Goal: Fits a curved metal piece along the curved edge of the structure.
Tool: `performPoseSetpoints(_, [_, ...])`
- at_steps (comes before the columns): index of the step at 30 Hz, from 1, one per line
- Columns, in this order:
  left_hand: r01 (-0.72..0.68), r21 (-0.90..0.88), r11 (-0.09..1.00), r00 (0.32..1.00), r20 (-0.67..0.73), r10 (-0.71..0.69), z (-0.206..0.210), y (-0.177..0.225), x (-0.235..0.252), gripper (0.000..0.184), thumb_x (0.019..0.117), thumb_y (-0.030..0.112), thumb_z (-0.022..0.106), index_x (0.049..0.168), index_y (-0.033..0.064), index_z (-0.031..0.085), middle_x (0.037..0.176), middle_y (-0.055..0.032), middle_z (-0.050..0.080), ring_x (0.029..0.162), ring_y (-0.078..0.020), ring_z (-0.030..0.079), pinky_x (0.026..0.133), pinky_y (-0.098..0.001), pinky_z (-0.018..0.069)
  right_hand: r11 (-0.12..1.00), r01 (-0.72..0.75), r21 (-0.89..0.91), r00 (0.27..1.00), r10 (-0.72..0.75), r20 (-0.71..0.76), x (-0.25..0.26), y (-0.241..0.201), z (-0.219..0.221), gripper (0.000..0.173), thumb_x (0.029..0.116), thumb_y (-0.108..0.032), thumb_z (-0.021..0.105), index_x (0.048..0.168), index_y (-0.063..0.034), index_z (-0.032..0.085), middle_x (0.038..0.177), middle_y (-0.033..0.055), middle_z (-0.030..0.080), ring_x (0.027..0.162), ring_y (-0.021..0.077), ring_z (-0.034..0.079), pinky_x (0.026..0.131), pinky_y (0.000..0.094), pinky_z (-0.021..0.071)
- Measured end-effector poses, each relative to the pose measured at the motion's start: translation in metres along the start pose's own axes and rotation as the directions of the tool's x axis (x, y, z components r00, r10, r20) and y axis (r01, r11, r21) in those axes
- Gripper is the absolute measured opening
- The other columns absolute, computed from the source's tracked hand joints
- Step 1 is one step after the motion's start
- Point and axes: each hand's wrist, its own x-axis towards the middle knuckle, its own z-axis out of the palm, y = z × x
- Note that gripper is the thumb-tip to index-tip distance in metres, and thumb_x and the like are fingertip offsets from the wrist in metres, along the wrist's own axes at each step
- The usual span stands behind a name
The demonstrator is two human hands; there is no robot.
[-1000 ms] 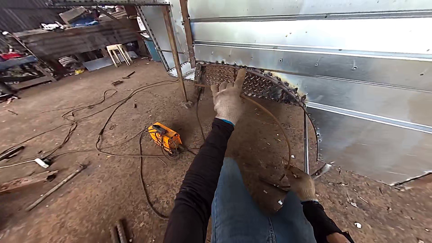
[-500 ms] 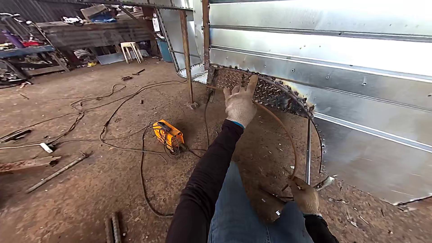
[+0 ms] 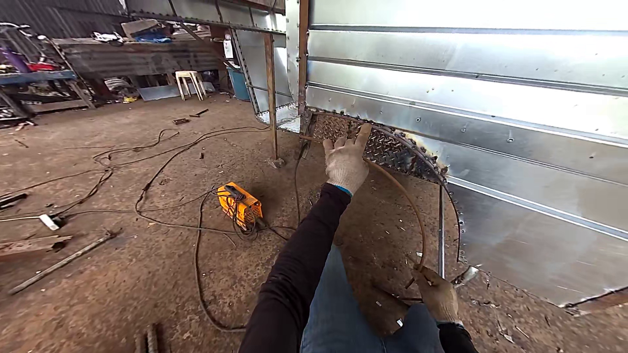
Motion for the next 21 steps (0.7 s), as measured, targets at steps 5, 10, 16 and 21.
performPoseSetpoints(5, [-0.016,-0.02,1.0,1.0,-0.025,0.016,0.006,-0.001,-0.001,0.098,0.0774,0.02,0.079,0.161,0.0361,0.031,0.123,-0.0076,0.07,0.124,-0.0331,0.059,0.112,-0.0648,0.0327,0.967,0.054,0.25,0.997,-0.04,-0.062,0.002,-0.023,-0.004,0.033,0.1007,-0.033,0.057,0.116,-0.0084,0.074,0.093,0.0082,0.074,0.084,0.021,0.069,0.079,0.0508,0.0563])
performPoseSetpoints(10, [0.021,-0.047,0.999,0.998,-0.061,-0.024,0.014,-0.002,0.007,0.091,0.0775,0.023,0.077,0.157,0.0413,0.037,0.125,-0.0029,0.071,0.129,-0.0282,0.058,0.117,-0.0635,0.0271,0.689,0.018,0.725,0.98,0.13,-0.148,0.009,-0.053,-0.004,0.029,0.104,-0.02,0.056,0.118,0.0013,0.068,0.084,0.0029,0.067,0.07,0.0088,0.062,0.07,0.0266,0.0558])
performPoseSetpoints(16, [-0.065,-0.224,0.972,0.977,-0.214,0.016,0.027,-0.007,-0.004,0.066,0.0848,0.02,0.074,0.148,0.0239,0.053,0.143,-0.0079,0.061,0.146,-0.036,0.04,0.121,-0.0661,0.0182,0.602,0.026,0.798,0.968,0.184,-0.17,0.005,-0.061,0.007,0.024,0.1035,-0.017,0.057,0.115,0.0002,0.069,0.082,0.0003,0.065,0.07,0.0064,0.06,0.069,0.0232,0.0538])
performPoseSetpoints(21, [-0.298,-0.462,0.835,0.827,-0.562,-0.016,0.064,-0.027,-0.011,0.055,0.0829,0.017,0.075,0.136,0.0156,0.063,0.151,-0.0111,0.051,0.15,-0.037,0.032,0.124,-0.0612,0.0246,0.609,0.001,0.793,0.96,0.222,-0.172,0.001,-0.061,0.015,0.024,0.1035,-0.019,0.059,0.114,-0.0003,0.07,0.085,0.0004,0.067,0.072,0.0061,0.061,0.072,0.0235,0.0546])
